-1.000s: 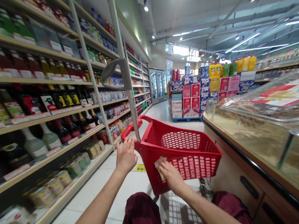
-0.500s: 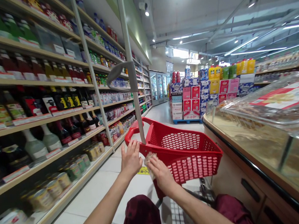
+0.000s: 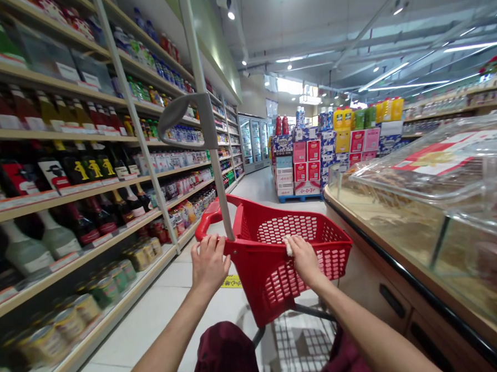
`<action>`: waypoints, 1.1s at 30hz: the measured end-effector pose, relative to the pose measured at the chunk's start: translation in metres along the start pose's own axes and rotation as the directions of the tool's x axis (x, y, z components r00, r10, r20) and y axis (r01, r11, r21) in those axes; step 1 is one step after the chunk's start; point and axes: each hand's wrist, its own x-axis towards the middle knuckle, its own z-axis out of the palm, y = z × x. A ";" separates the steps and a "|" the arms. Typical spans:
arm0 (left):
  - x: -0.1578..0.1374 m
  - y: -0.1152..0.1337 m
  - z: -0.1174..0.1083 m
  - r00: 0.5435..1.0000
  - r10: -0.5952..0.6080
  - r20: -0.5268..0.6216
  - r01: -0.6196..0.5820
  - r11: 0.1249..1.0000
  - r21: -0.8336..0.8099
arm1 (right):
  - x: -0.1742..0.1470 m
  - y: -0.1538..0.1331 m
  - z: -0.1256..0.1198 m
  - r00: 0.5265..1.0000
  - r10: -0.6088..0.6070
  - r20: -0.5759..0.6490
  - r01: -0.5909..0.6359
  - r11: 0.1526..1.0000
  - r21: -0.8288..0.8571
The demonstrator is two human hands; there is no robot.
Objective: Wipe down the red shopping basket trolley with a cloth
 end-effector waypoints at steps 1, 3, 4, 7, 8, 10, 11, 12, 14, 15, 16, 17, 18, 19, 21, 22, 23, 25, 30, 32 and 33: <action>0.002 0.001 -0.001 1.000 0.003 0.002 -0.003 1.000 0.002 | 0.001 -0.009 0.002 1.000 -0.009 0.004 0.009 1.000 0.011; 0.007 0.000 -0.002 1.000 0.018 0.022 -0.018 1.000 0.014 | 0.006 -0.037 0.010 0.997 -0.071 0.012 0.070 0.996 0.061; 0.010 -0.001 -0.002 0.999 0.030 0.036 -0.031 0.999 0.022 | 0.008 -0.053 0.015 0.994 -0.110 0.006 0.109 0.989 0.103; 0.018 -0.004 -0.003 0.995 0.054 0.086 -0.058 0.997 0.042 | 0.009 -0.080 0.024 0.986 -0.162 -0.026 0.164 0.968 0.191; 0.021 -0.005 -0.003 0.993 0.047 0.104 -0.053 0.997 0.049 | 0.007 -0.079 0.024 0.987 -0.159 -0.027 0.161 0.966 0.200; 0.025 -0.005 -0.005 0.991 0.021 0.133 -0.030 0.998 0.064 | 0.002 -0.067 0.023 0.988 -0.153 -0.013 0.153 0.965 0.213; 0.026 -0.005 -0.006 0.990 0.009 0.142 -0.019 0.997 0.070 | -0.002 -0.058 0.022 0.988 -0.156 0.000 0.152 0.963 0.221; 0.027 -0.004 -0.008 0.989 -0.001 0.147 -0.011 0.997 0.076 | -0.005 -0.049 0.022 0.987 -0.160 0.010 0.154 0.960 0.233; 0.028 -0.001 -0.011 0.990 -0.008 0.138 -0.003 0.997 0.079 | -0.010 -0.036 0.022 0.987 -0.158 0.021 0.146 0.953 0.267; 0.028 0.001 -0.012 0.991 -0.010 0.130 0.000 0.997 0.077 | -0.010 -0.034 0.021 0.989 -0.144 0.021 0.132 0.949 0.287; 0.028 0.003 -0.014 0.992 -0.011 0.123 0.002 0.997 0.075 | -0.008 -0.034 0.020 0.993 -0.121 0.017 0.109 0.944 0.310; 0.027 0.006 -0.015 0.993 -0.010 0.120 0.002 0.998 0.069 | -0.004 -0.038 0.016 0.996 -0.088 0.011 0.079 0.938 0.337; 0.027 0.009 -0.016 0.993 -0.007 0.121 0.000 0.998 0.059 | 0.004 -0.044 0.009 0.999 -0.051 -0.002 0.048 0.929 0.368; 0.027 0.013 -0.018 0.992 -0.003 0.128 -0.002 0.999 0.041 | 0.016 -0.053 -0.002 0.999 -0.019 -0.029 0.029 0.915 0.402; 0.026 0.023 -0.020 0.990 0.002 0.144 -0.002 1.000 -0.004 | 0.050 -0.079 -0.034 0.990 0.015 -0.137 0.051 0.884 0.464; 0.026 0.029 -0.020 0.989 0.005 0.149 -0.002 1.000 -0.023 | 0.072 -0.093 -0.054 0.973 -0.006 -0.231 0.119 0.871 0.477; 0.025 0.035 -0.021 0.988 0.010 0.153 -0.005 0.999 -0.037 | 0.096 -0.107 -0.076 0.943 -0.038 -0.331 0.197 0.864 0.463; 0.024 0.047 -0.024 0.987 0.033 0.158 -0.026 0.999 -0.046 | 0.144 -0.128 -0.114 0.866 -0.180 -0.466 0.356 0.876 0.324; 0.023 0.061 -0.028 0.972 0.147 0.184 -0.122 0.982 -0.145 | 0.193 -0.112 -0.137 0.809 -0.512 -0.289 0.527 0.849 -0.030; 0.024 0.062 -0.028 0.967 0.187 0.172 -0.144 0.962 -0.233 | 0.169 -0.088 -0.120 0.805 -0.555 -0.209 0.554 0.830 -0.070; 0.024 0.062 -0.027 0.967 0.198 0.160 -0.150 0.951 -0.270 | 0.151 -0.076 -0.109 0.812 -0.559 -0.167 0.557 0.828 -0.061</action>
